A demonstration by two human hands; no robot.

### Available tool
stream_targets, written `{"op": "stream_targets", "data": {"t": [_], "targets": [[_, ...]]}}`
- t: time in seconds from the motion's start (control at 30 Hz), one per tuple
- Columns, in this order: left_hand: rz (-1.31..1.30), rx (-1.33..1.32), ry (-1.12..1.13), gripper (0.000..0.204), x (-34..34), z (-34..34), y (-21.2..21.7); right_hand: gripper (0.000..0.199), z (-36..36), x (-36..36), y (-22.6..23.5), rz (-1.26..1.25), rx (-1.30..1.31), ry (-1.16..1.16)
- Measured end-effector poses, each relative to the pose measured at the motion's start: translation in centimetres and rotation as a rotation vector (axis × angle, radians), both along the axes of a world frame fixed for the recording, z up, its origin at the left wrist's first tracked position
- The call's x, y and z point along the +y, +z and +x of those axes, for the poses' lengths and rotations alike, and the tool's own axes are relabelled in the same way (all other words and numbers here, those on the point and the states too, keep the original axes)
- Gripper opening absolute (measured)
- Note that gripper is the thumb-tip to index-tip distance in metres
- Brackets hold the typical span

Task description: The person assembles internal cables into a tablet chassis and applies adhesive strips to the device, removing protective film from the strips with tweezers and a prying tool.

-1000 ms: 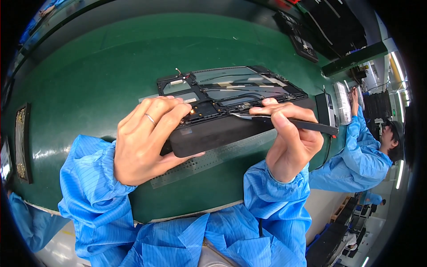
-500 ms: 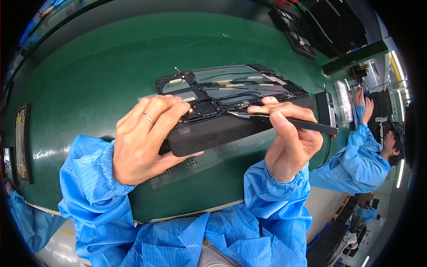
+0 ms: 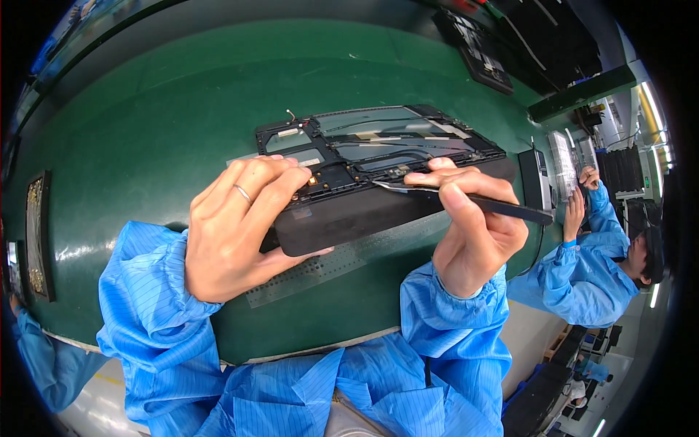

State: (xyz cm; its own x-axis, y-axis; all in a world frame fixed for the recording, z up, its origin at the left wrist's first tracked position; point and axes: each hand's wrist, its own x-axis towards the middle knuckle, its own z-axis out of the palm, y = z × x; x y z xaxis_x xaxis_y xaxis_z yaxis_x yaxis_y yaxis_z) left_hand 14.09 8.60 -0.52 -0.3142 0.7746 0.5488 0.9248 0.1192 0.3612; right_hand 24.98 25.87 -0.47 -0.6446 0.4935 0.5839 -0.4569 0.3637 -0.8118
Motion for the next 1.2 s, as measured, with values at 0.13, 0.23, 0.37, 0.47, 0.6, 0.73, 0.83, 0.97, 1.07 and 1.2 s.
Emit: {"op": "stream_targets", "data": {"t": [0.13, 0.23, 0.37, 0.47, 0.6, 0.73, 0.83, 0.97, 1.07, 1.2], "targets": [[0.004, -0.002, 0.000, 0.052, 0.0, 0.0, -0.1, 0.010, 0.3, 0.4, -0.5, 0.050, 0.076, 0.109], [0.005, 0.000, 0.004, 0.052, 0.1, 0.0, -0.2, 0.015, 1.0, 0.7, -0.1, 0.279, 0.023, 0.076], [-0.002, 0.019, 0.003, 0.052, 0.2, -0.1, -0.2, 0.013, 0.9, 0.9, -0.9, 0.400, 0.118, -0.034], [0.007, 0.012, 0.002, 0.051, 0.6, -0.2, 0.2, 0.017, 1.4, 2.4, -0.2, 0.512, 0.103, -0.126], [0.055, -0.065, 0.034, 0.043, 1.5, -1.7, 1.3, 0.018, -1.2, 5.2, -0.3, 0.604, 0.168, -0.410], [0.047, -0.284, 0.101, 0.032, 2.4, -3.7, 2.6, 0.010, -6.0, 7.8, -0.1, 0.546, 0.132, -0.452], [0.140, -0.625, 0.143, 0.031, 3.6, -5.5, 3.0, 0.005, -8.7, 8.6, 0.9, 0.628, 0.088, -0.536], [0.252, -0.755, 0.098, 0.034, 4.8, -8.2, 2.8, 0.008, -11.3, 9.6, 1.4, 0.687, 0.017, -0.579], [0.252, -0.794, 0.091, 0.031, 5.2, -8.7, 2.9, 0.007, -11.8, 9.7, 1.4, 0.692, 0.036, -0.571], [0.010, -0.748, 0.075, 0.027, 5.4, -10.2, 4.7, 0.007, -12.1, 10.7, 0.9, 0.715, 0.028, -0.543]]}}
